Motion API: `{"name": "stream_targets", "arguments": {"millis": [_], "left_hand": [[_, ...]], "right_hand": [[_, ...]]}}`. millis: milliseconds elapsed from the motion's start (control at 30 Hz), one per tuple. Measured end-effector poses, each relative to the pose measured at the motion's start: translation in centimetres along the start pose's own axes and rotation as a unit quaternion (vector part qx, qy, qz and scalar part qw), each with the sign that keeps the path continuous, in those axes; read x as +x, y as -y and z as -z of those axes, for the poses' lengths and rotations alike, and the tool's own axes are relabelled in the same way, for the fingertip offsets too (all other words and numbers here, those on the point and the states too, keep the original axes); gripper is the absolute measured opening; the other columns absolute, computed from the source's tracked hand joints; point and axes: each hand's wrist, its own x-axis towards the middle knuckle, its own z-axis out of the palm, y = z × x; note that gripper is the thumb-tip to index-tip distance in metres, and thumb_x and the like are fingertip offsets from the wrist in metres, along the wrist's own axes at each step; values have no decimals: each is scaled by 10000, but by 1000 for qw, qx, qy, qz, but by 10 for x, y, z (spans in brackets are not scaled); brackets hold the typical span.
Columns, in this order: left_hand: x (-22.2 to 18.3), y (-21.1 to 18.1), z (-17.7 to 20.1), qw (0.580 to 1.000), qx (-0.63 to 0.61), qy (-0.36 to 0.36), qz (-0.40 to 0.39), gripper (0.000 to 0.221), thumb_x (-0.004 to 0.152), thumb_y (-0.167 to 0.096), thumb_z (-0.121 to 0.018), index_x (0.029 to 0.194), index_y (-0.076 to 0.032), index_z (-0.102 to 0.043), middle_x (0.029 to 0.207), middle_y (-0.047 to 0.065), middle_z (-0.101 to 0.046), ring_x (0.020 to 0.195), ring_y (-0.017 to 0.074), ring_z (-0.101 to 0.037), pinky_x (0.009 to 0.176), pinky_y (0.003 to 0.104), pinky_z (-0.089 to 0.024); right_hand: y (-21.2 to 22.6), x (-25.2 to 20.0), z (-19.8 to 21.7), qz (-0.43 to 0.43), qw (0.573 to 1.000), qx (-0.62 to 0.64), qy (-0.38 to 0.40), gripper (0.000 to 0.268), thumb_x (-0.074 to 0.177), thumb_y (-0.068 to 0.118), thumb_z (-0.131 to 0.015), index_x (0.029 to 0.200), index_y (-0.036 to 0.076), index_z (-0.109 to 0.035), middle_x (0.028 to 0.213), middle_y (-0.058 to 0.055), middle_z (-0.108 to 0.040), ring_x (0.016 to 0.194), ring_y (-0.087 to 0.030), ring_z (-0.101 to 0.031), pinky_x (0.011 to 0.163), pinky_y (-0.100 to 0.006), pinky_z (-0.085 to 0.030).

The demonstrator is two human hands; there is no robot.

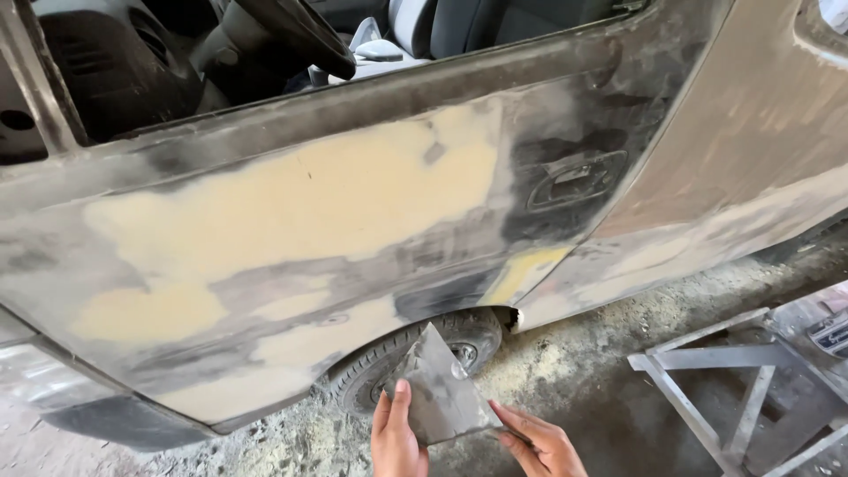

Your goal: The person scoops body filler from a container onto a metal mixing board and then applies it to the side panel of a vehicle using a putty knife. The person spreads the filler over a damaged area on the car door and lower panel to smooth the surface.

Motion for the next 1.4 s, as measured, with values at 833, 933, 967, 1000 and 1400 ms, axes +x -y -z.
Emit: {"name": "stream_targets", "arguments": {"millis": [833, 933, 967, 1000, 1400], "left_hand": [[113, -68, 19, 863, 402, 297, -72, 550, 904, 83, -407, 1411, -129, -428, 1170, 171, -715, 879, 217, -814, 614, 344, -650], [117, -56, 14, 867, 382, 301, -106, 575, 899, 88, -409, 1432, -129, -421, 1151, 183, -731, 870, 233, -812, 603, 324, -694], [115, -56, 9, 872, 374, 297, -105, 544, 905, 89, -407, 1408, -118, -417, 1155, 180, -727, 867, 227, -808, 615, 323, -690], [111, -56, 5, 877, 367, 291, -103, 513, 911, 90, -406, 1384, -107, -413, 1158, 177, -723, 863, 220, -804, 626, 322, -686], [142, -14, 11, 841, 329, 344, -257, 806, 848, 147, -334, 1597, -85, -146, 1261, 250, -669, 927, 249, -741, 760, 355, -613]], "right_hand": [[149, 130, -104, 16, 922, -356, -154, 286, 920, 171, -639, 1198, 135, -690, 1049, -72, -761, 910, -296, -761, 718, -400, -599], [145, 138, -102, 23, 918, -370, -143, 316, 907, 159, -635, 1216, 116, -682, 1055, -77, -754, 907, -300, -753, 705, -412, -600], [144, 140, -100, 35, 915, -377, -138, 327, 907, 161, -640, 1227, 109, -676, 1058, -81, -752, 921, -300, -750, 711, -414, -601], [142, 141, -99, 46, 914, -382, -131, 338, 906, 163, -645, 1238, 103, -670, 1062, -84, -750, 934, -299, -747, 718, -416, -602], [93, 154, -81, -16, 928, -365, 68, 583, 795, 44, -677, 1370, 136, -634, 1289, -82, -693, 1155, -296, -666, 894, -425, -564]]}}
